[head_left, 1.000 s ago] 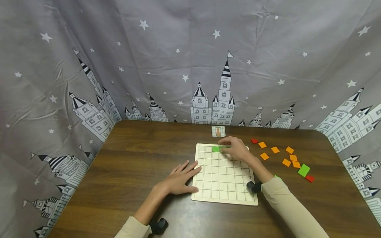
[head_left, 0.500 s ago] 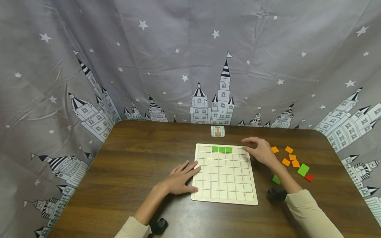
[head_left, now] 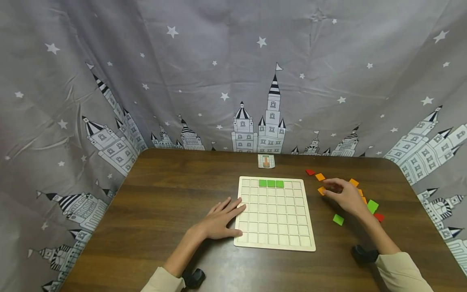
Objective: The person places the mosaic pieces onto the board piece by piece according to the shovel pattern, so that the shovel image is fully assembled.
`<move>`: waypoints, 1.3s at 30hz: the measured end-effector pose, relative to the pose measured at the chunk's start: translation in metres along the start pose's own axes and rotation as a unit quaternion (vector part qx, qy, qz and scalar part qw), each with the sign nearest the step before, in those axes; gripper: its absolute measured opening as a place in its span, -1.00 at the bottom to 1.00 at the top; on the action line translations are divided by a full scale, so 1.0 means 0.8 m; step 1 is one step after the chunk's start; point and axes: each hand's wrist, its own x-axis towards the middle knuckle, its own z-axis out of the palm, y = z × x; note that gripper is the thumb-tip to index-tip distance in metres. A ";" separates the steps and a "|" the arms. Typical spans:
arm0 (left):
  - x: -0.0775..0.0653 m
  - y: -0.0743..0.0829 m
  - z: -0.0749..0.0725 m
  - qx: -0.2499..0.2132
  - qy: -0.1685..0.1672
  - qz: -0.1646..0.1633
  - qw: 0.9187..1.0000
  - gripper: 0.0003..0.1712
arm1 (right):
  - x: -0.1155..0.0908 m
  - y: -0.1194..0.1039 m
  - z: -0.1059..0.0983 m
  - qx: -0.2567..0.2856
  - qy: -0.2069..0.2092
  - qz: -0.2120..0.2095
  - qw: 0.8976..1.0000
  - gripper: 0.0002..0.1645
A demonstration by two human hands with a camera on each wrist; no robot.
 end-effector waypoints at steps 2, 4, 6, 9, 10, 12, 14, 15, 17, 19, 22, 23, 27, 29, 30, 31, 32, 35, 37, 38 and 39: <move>-0.001 0.000 0.000 0.000 0.001 0.001 1.000 -0.07 | -0.003 0.003 0.000 -0.009 -0.004 0.008 1.000 -0.55; -0.001 0.001 -0.001 -0.004 0.001 0.001 1.000 -0.07 | -0.004 0.005 0.001 -0.016 -0.004 0.013 1.000 -0.55; -0.002 0.001 -0.002 -0.006 0.002 0.001 1.000 -0.07 | -0.006 0.006 0.002 -0.021 -0.004 0.019 1.000 -0.53; -0.002 0.002 -0.002 -0.009 0.002 0.002 1.000 -0.07 | -0.006 0.007 0.004 -0.020 -0.006 0.027 0.999 -0.51; -0.002 0.002 -0.002 -0.009 0.002 0.002 1.000 -0.07 | -0.006 0.007 0.004 -0.021 -0.008 0.030 0.999 -0.51; -0.002 0.002 -0.001 -0.008 0.002 0.002 1.000 -0.07 | -0.005 0.006 0.005 -0.023 -0.010 0.035 0.999 -0.50; -0.002 0.002 -0.001 -0.006 0.002 0.001 1.000 -0.07 | -0.004 0.005 0.006 -0.030 -0.011 0.038 0.999 -0.50; -0.003 0.002 0.000 -0.005 0.002 -0.001 1.000 -0.07 | -0.003 0.005 0.006 -0.033 -0.011 0.038 0.999 -0.50; -0.002 0.001 0.001 -0.001 0.002 -0.002 1.000 -0.08 | -0.001 0.004 0.007 -0.043 -0.010 0.037 0.998 -0.51; -0.002 0.001 0.001 0.000 0.002 -0.002 1.000 -0.08 | 0.000 0.005 0.009 -0.052 -0.008 0.034 0.998 -0.52; -0.002 0.000 0.001 -0.002 0.003 0.001 1.000 -0.07 | 0.002 0.005 0.012 -0.058 -0.005 0.033 0.998 -0.54; -0.002 0.000 0.001 -0.002 0.004 0.002 1.000 -0.07 | 0.003 0.005 0.012 -0.059 -0.005 0.034 0.998 -0.54; -0.002 0.000 0.000 0.000 0.004 0.004 1.000 -0.07 | 0.005 0.005 0.014 -0.059 -0.004 0.036 0.998 -0.57; -0.001 0.000 -0.001 0.001 0.003 0.003 1.000 -0.08 | 0.005 0.003 0.014 -0.062 -0.005 0.037 0.997 -0.57; -0.001 0.001 -0.001 0.000 0.004 0.005 1.000 -0.08 | 0.005 0.003 0.014 -0.063 -0.005 0.036 0.997 -0.57; -0.001 0.001 -0.001 0.000 0.004 0.006 1.000 -0.08 | 0.006 0.003 0.015 -0.063 -0.005 0.036 0.997 -0.58; -0.001 0.001 -0.001 -0.001 0.004 0.005 1.000 -0.08 | 0.006 0.002 0.015 -0.064 -0.005 0.034 0.997 -0.59; -0.001 0.001 -0.001 -0.001 0.003 0.005 1.000 -0.07 | 0.007 0.001 0.016 -0.066 -0.002 0.031 0.997 -0.61; -0.001 0.001 -0.001 0.001 0.001 0.001 1.000 -0.07 | 0.007 0.001 0.017 -0.067 0.001 0.030 0.997 -0.62; 0.000 0.001 0.000 0.001 0.002 0.001 1.000 -0.07 | 0.008 0.000 0.017 -0.068 0.004 0.030 0.997 -0.62; 0.000 0.000 0.000 0.001 0.002 0.000 1.000 -0.07 | 0.008 0.000 0.017 -0.068 0.007 0.030 0.997 -0.63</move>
